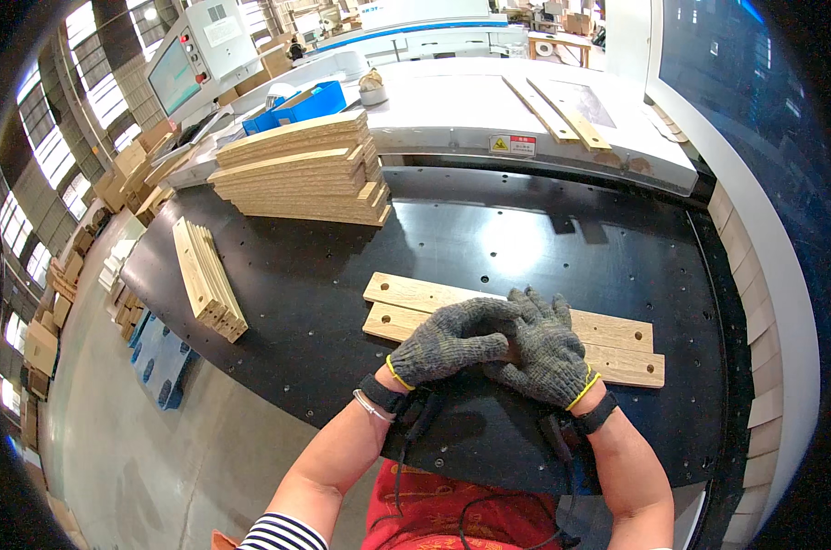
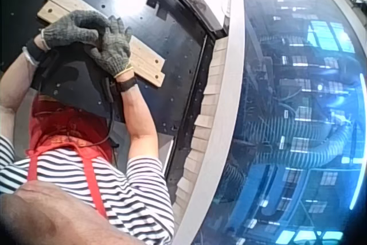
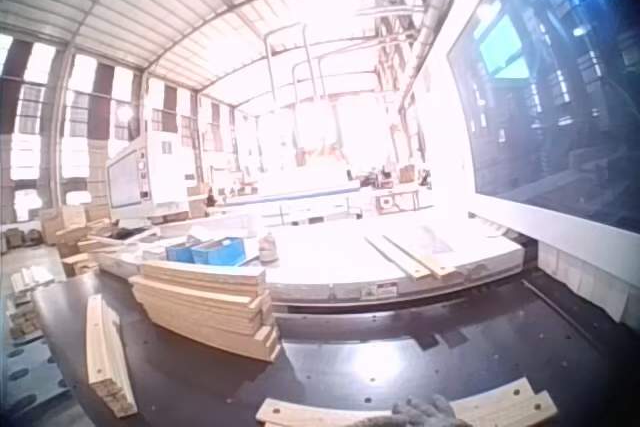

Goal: The person assembles wooden parts on a workbench in a workshop. They pick up individual wooden planks with pre-drilled holes, align them, and use a handheld power tool to fasten them together. The person handles the parts one at a time, stacking the finished assemblies on the table.

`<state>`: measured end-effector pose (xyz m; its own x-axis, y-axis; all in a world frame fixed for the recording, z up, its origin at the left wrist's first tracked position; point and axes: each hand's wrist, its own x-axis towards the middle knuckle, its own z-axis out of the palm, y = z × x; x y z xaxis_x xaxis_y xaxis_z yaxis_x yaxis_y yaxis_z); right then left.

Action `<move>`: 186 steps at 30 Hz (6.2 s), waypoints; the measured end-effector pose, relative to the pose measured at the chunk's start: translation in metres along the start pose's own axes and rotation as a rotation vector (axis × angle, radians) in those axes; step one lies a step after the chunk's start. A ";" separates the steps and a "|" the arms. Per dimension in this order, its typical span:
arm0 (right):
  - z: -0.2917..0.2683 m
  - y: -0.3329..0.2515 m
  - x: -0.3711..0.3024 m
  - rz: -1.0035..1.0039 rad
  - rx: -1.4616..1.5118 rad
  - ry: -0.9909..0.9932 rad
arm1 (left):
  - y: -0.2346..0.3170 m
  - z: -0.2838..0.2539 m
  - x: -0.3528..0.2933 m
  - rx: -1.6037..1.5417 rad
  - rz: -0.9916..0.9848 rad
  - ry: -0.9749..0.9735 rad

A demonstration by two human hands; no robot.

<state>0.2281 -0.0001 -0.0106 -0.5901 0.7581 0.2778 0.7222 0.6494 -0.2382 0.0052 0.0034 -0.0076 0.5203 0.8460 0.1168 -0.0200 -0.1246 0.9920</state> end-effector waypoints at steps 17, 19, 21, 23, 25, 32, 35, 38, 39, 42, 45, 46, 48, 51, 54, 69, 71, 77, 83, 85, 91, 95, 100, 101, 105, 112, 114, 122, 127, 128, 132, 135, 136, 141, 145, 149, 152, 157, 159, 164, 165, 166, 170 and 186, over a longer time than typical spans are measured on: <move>0.002 0.001 0.000 -0.001 0.000 -0.004 | -0.001 0.000 -0.001 0.016 0.032 0.007; 0.000 0.000 0.000 -0.003 0.006 -0.006 | 0.000 0.000 -0.001 0.012 0.039 0.003; -0.002 -0.001 0.000 -0.004 0.015 -0.001 | -0.001 0.001 -0.001 0.031 0.043 0.009; -0.001 -0.001 0.000 -0.001 0.030 0.010 | -0.001 0.001 -0.001 0.044 0.042 0.010; 0.001 0.001 -0.001 0.000 0.015 0.008 | 0.001 0.001 -0.001 0.049 0.036 0.008; 0.000 -0.002 0.000 -0.004 0.017 -0.002 | -0.003 0.000 -0.001 0.035 0.047 0.006; 0.003 0.001 -0.001 -0.002 0.016 0.020 | -0.003 0.000 0.000 0.027 0.045 0.004; 0.002 0.001 -0.001 -0.005 0.021 0.024 | -0.001 0.001 -0.001 0.005 0.025 0.005; 0.002 0.000 -0.001 -0.006 0.023 0.023 | -0.002 0.001 -0.001 0.003 0.026 0.004; 0.001 0.000 0.000 -0.007 0.027 0.018 | -0.004 0.000 0.000 0.011 0.044 0.002; 0.001 -0.001 0.000 -0.002 0.028 0.007 | -0.006 0.000 0.000 0.005 0.037 0.002; 0.000 -0.001 0.000 0.001 0.027 0.004 | -0.007 0.000 0.000 -0.001 0.029 0.000; 0.000 0.000 0.000 0.007 0.026 -0.003 | -0.006 0.001 0.001 -0.001 0.035 -0.004; 0.000 -0.001 0.001 0.002 0.025 -0.011 | -0.006 0.000 -0.001 0.022 0.047 0.001; 0.001 0.001 0.000 0.006 0.010 -0.015 | -0.004 0.001 0.000 0.037 0.050 0.004; 0.001 0.002 0.000 0.003 0.018 -0.014 | -0.004 0.001 -0.001 0.020 0.041 0.012; 0.001 0.002 0.000 -0.005 0.023 -0.009 | -0.003 0.001 -0.001 0.027 0.045 0.015; 0.001 0.002 -0.001 -0.010 0.024 0.008 | -0.001 0.001 -0.001 0.037 0.061 0.008; 0.002 0.001 -0.001 -0.008 0.036 0.012 | -0.003 0.001 -0.001 0.015 0.060 0.005; 0.002 0.002 0.000 -0.011 0.032 0.011 | -0.005 0.001 -0.001 0.010 0.059 0.010; 0.001 0.001 0.000 -0.005 0.030 0.012 | 0.000 0.001 -0.001 0.060 0.064 0.018; 0.001 0.000 0.000 0.002 0.015 0.003 | 0.001 0.002 -0.001 0.059 0.062 0.017; 0.004 0.005 -0.002 -0.021 -0.025 -0.001 | -0.005 0.002 0.000 0.019 0.049 0.016; 0.005 0.007 -0.002 -0.027 -0.030 -0.002 | -0.004 0.001 0.000 0.004 0.051 0.022; 0.006 0.004 -0.001 -0.016 -0.028 0.029 | 0.005 -0.002 0.000 0.029 0.095 0.113; -0.001 0.000 0.000 -0.030 -0.042 0.063 | 0.003 -0.014 -0.001 -0.028 0.059 0.384; -0.002 0.001 0.000 -0.020 -0.033 0.062 | 0.000 -0.016 0.001 -0.007 0.060 0.367; -0.002 0.003 -0.002 -0.028 -0.029 0.076 | -0.005 -0.019 0.001 -0.020 0.090 0.447; -0.004 0.002 0.000 -0.010 -0.011 0.056 | 0.000 -0.036 -0.001 0.151 0.256 0.783; -0.005 0.000 0.000 -0.012 -0.003 0.056 | -0.006 -0.048 -0.003 0.192 0.296 0.889; -0.005 0.002 0.000 0.012 -0.008 0.037 | 0.004 -0.068 -0.014 0.403 0.065 1.142; -0.003 0.001 0.000 0.013 0.000 0.022 | -0.006 -0.083 -0.019 0.518 -0.078 1.210; -0.004 0.001 0.000 0.014 -0.002 0.024 | -0.012 -0.090 -0.021 0.580 -0.074 1.141; -0.002 -0.001 -0.001 0.027 -0.053 0.038 | -0.034 -0.090 -0.024 0.609 -0.055 1.047; -0.002 -0.002 -0.002 0.050 -0.111 0.034 | -0.028 -0.079 -0.021 0.471 -0.020 1.034; -0.003 -0.004 -0.002 0.050 -0.114 0.026 | -0.032 -0.080 -0.020 0.548 -0.052 1.061; -0.003 -0.003 -0.002 0.051 -0.117 0.038 | -0.023 -0.067 -0.017 0.571 -0.092 1.067; -0.001 0.001 -0.001 0.028 -0.106 0.021 | -0.020 -0.063 -0.015 0.623 -0.029 1.144; 0.000 0.002 -0.001 0.018 -0.105 0.028 | -0.022 -0.062 -0.013 0.783 0.078 1.210; -0.001 0.001 0.000 0.002 -0.129 0.052 | -0.008 -0.039 0.013 0.548 0.308 0.869; 0.003 0.001 0.001 -0.009 -0.130 0.061 | -0.016 -0.036 0.018 0.409 0.299 0.770; 0.004 0.001 0.001 -0.011 -0.126 0.063 | -0.019 -0.027 0.024 0.229 0.242 0.737; -0.001 0.001 0.000 -0.006 -0.117 0.057 | -0.020 -0.014 0.034 0.380 0.112 0.562; -0.003 -0.002 0.004 -0.022 -0.105 0.046 | -0.025 -0.023 0.034 0.665 0.288 0.498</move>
<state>0.2253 0.0014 -0.0064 -0.5910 0.7382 0.3253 0.7442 0.6545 -0.1334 0.0038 0.0467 -0.0277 0.1355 0.8435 0.5198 0.4888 -0.5132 0.7055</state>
